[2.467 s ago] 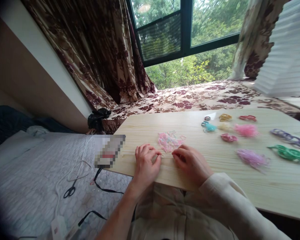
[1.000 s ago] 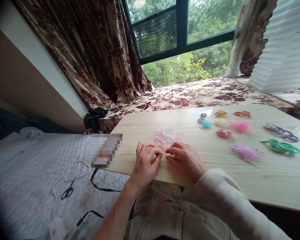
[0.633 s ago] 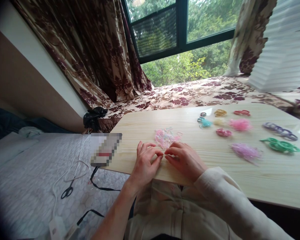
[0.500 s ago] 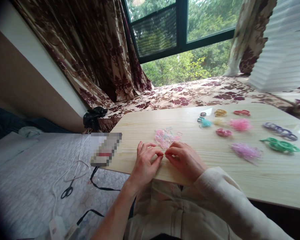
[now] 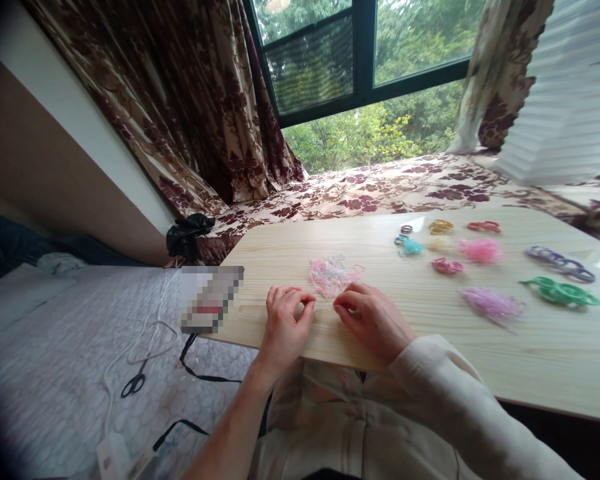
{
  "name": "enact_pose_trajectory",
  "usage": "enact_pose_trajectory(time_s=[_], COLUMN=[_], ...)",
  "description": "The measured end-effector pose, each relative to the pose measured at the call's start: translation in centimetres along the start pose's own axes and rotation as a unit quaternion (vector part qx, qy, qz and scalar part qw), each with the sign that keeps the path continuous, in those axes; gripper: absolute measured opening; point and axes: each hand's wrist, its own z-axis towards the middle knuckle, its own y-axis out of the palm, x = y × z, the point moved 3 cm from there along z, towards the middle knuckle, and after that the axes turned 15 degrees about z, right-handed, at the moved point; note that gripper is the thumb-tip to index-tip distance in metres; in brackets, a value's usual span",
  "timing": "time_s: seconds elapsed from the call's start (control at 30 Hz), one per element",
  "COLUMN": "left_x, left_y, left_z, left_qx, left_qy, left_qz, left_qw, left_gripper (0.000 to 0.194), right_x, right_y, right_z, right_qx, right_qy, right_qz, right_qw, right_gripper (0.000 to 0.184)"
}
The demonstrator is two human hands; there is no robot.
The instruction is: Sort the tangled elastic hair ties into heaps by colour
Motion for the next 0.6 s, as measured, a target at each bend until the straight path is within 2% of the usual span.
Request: enact_pose_trajectory(time_s=[0.3,0.4,0.5,0.6], left_x=[0.0,0.0,-0.1,-0.2], left_y=[0.0,0.2,0.3,0.4], left_z=[0.1,0.2,0.1,0.1], left_qx=[-0.009,-0.009,-0.005,0.003], left_qy=[-0.008,-0.008,-0.007,-0.004], left_qz=[0.01,0.012,0.011,0.006], left_qw=[1.0,1.0,1.0,1.0], left_gripper=[0.015,0.014,0.014,0.014], right_x=[0.4,0.2,-0.6,-1.0], right_y=[0.2,-0.4,-2.9,-7.4], right_z=[-0.1,-0.1,-0.4,-0.6], right_qx=[-0.001,0.009,0.014,0.013], right_qy=[0.004,0.005,0.011,0.016], right_qz=[0.008,0.015,-0.002,-0.063], right_qw=[1.0,1.0,1.0,0.998], right_gripper=[0.022,0.023,0.025,0.03])
